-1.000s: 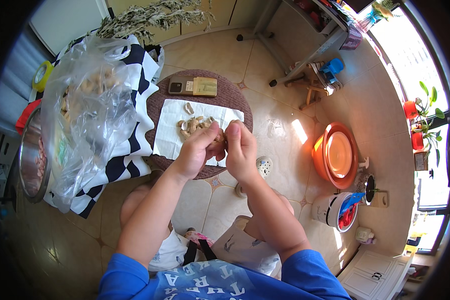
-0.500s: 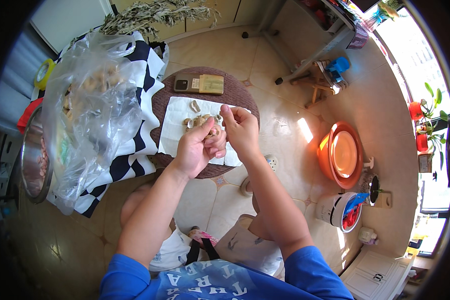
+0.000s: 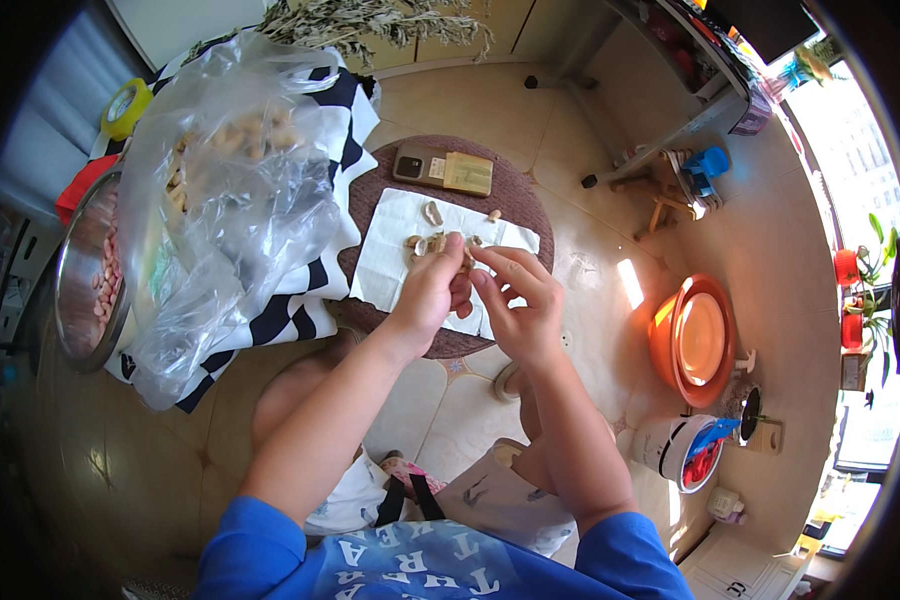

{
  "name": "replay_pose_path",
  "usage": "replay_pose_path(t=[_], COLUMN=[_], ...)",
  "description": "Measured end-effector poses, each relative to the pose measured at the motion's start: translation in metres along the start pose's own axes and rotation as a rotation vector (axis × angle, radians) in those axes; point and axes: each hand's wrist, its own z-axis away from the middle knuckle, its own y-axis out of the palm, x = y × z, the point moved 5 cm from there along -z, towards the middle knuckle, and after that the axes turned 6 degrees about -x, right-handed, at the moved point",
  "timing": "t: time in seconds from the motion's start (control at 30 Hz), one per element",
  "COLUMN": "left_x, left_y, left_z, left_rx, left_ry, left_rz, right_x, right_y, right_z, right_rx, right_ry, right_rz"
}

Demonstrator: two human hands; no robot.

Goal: The person shells peanuts by hand, removing the nuts from their shells and placing the nuts on a white paper while discarding the shells.

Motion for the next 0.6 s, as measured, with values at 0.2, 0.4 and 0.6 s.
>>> replay_pose_path(t=[0.2, 0.4, 0.6], left_x=[-0.002, -0.007, -0.021], left_y=[0.003, 0.009, 0.022], left_z=[0.005, 0.007, 0.012], left_rx=[0.005, 0.036, 0.06], left_ry=[-0.015, -0.017, 0.238], left_rz=[-0.039, -0.127, -0.484], right_x=[-0.009, -0.017, -0.013], right_y=[0.004, -0.001, -0.006], right_z=[-0.002, -0.004, -0.001], right_rx=[0.047, 0.115, 0.065], right_ry=[0.162, 0.249, 0.154], right_rz=[-0.067, -0.164, -0.061])
